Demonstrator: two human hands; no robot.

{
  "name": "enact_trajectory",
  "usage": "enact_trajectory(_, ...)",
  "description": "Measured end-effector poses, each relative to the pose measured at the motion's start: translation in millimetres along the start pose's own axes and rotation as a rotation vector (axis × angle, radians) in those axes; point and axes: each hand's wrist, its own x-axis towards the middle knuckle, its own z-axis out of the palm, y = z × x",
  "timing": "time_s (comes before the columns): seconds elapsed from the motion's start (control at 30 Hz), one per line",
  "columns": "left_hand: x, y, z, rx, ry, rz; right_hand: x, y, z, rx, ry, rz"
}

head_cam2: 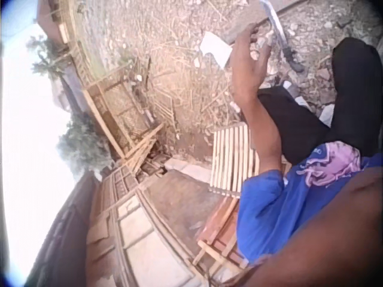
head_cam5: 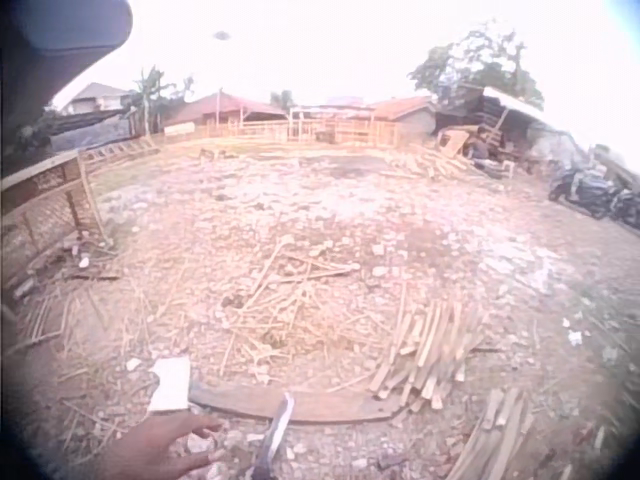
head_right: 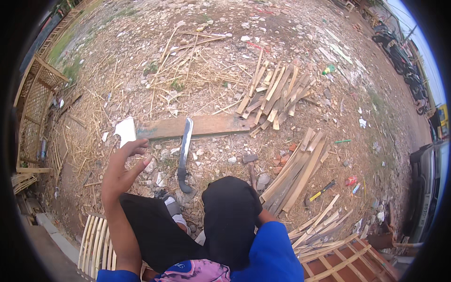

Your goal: The person splits a bamboo strip lengthwise using a machete and pulls it apart by hand, then places the pieces into a pile and sorts the bamboo strips.

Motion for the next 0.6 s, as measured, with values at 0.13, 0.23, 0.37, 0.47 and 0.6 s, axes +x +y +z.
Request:
enact_trajectory(0.13, 1.8, 2.5, 4.7, -0.047, -0.022, -0.043, 7.6, 6.4, -4.3, 0.071, 0.003, 0.028)
enact_trajectory(0.23, 8.8, 1.3, 10.1, -0.033, -0.029, -0.050, 9.8, 11.8, -8.1, 0.112, 0.013, 0.055)
enact_trajectory(0.37, 16.0, 0.0, 13.2, -0.004, -0.049, -0.038, 15.6, 12.1, -5.1, 0.165, 0.022, 0.073)
enact_trajectory(0.47, 17.3, -3.0, 13.8, 0.000, -0.034, -0.005, 21.6, 10.8, -1.9, 0.219, 0.034, 0.077)
enact_trajectory(0.6, 20.4, 3.8, 16.3, 0.003, -0.031, 0.009, 34.0, 19.0, -4.3, 0.388, 0.094, 0.068)
